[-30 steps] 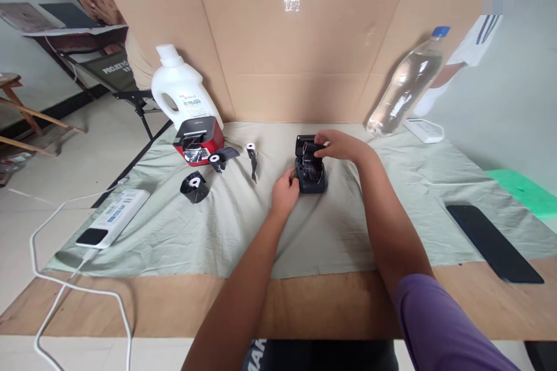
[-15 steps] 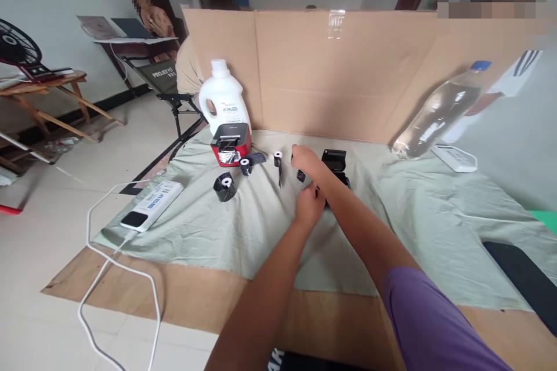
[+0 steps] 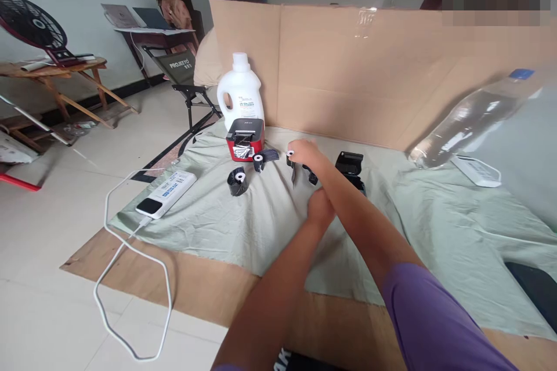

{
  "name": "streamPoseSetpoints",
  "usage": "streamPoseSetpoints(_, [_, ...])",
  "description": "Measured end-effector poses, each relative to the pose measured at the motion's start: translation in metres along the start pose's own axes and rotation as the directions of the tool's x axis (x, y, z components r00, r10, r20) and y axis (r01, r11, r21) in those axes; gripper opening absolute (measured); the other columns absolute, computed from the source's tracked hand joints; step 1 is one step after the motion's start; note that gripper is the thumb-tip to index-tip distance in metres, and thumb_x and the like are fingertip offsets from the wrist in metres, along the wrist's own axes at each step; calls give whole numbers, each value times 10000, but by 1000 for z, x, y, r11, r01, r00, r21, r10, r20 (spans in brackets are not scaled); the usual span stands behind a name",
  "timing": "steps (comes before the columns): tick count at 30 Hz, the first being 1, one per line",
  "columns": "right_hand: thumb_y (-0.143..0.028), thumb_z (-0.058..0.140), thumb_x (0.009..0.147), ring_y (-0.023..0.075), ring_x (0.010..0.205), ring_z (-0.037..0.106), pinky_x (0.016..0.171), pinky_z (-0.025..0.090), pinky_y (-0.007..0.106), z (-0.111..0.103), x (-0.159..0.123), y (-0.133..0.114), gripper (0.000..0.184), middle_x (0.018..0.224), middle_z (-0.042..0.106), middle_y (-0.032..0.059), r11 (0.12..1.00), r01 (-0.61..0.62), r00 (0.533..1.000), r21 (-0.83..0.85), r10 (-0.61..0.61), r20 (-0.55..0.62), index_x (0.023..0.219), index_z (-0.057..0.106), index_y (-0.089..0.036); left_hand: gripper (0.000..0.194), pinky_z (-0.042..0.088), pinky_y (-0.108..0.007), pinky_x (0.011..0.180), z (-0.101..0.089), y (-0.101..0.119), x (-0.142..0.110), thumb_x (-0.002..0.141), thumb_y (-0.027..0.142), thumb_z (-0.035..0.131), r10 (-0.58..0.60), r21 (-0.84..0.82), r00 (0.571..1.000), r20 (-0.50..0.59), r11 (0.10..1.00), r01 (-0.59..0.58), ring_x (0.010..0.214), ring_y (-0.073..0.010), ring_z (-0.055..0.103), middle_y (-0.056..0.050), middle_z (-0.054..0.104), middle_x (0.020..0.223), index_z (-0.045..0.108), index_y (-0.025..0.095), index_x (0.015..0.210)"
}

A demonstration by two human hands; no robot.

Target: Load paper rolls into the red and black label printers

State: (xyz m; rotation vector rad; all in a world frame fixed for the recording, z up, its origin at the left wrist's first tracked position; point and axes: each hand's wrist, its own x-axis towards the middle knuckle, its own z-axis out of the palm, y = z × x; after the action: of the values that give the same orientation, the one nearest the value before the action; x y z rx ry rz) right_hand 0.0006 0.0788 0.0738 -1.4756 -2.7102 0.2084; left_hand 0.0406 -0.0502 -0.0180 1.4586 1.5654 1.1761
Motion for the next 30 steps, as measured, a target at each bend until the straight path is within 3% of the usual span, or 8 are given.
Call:
streamPoseSetpoints(4, [-218,627,751,207,798,605,814,407,341,-1,-31,11,176,806,686,22,962,77,992,263,-47,-119,927,625,-218,213,497,-341,774,-1,1,-3,893,189,515,29,72,1000,-5,997,-29,836,-251,666,-87,731,861,715,188,968])
streamPoseSetpoints(7, [-260,623,732,155,650,536,665,385,285,-9,-77,39,223,677,606,-38,692,175,973,700,-11,-233,945,558,-237,357,506,-352,823,1,1,-4,883,145,490,-3,40,999,-48,999,5,889,-248,673,-84,738,949,685,204,1176])
streamPoseSetpoints(9, [-271,652,697,133,602,496,627,367,271,-18,-111,61,279,630,564,-63,484,168,974,859,51,-219,944,526,-241,402,505,-362,863,3,-1,-4,873,144,520,-41,0,997,-72,999,41,951,-257,673,-87,736,1017,667,224,1239])
streamPoseSetpoints(11, [-267,681,662,121,574,468,597,345,262,-27,-142,83,319,599,547,-73,372,114,983,921,91,-159,937,520,-238,346,505,-369,879,6,-4,-2,863,149,557,-32,-56,995,-99,998,27,977,-268,670,-90,736,1003,703,224,1167])
streamPoseSetpoints(14, [-234,688,635,114,561,451,573,316,254,-36,-174,111,311,569,546,-70,391,2,987,920,145,-64,909,539,-226,279,514,-342,855,8,-8,0,864,159,575,51,-132,992,-116,989,-66,932,-241,667,-60,731,927,721,227,1092])
streamPoseSetpoints(18, [-223,679,628,113,576,454,570,310,252,-38,-191,136,289,600,580,-52,450,-134,978,883,204,45,891,559,-218,362,511,-304,792,7,-10,-2,871,227,623,130,-193,977,-167,968,-161,773,-178,620,-30,671,836,663,204,1229])
streamPoseSetpoints(21, [-235,687,637,115,595,462,588,321,253,-37,-193,139,279,629,606,-40,485,-165,983,859,157,100,888,569,-212,412,501,-280,797,5,-7,-6,909,344,618,163,-265,947,-277,934,-238,799,-154,595,-48,657,942,633,206,1297])
streamPoseSetpoints(30, [-265,712,657,141,631,512,633,393,278,-30,-185,129,307,644,597,-39,509,-104,994,855,35,101,925,569,-218,489,516,-261,758,4,-2,-8,872,452,655,90,-440,970,-226,879,-184,782,-142,616,-76,730,976,680,157,1262])
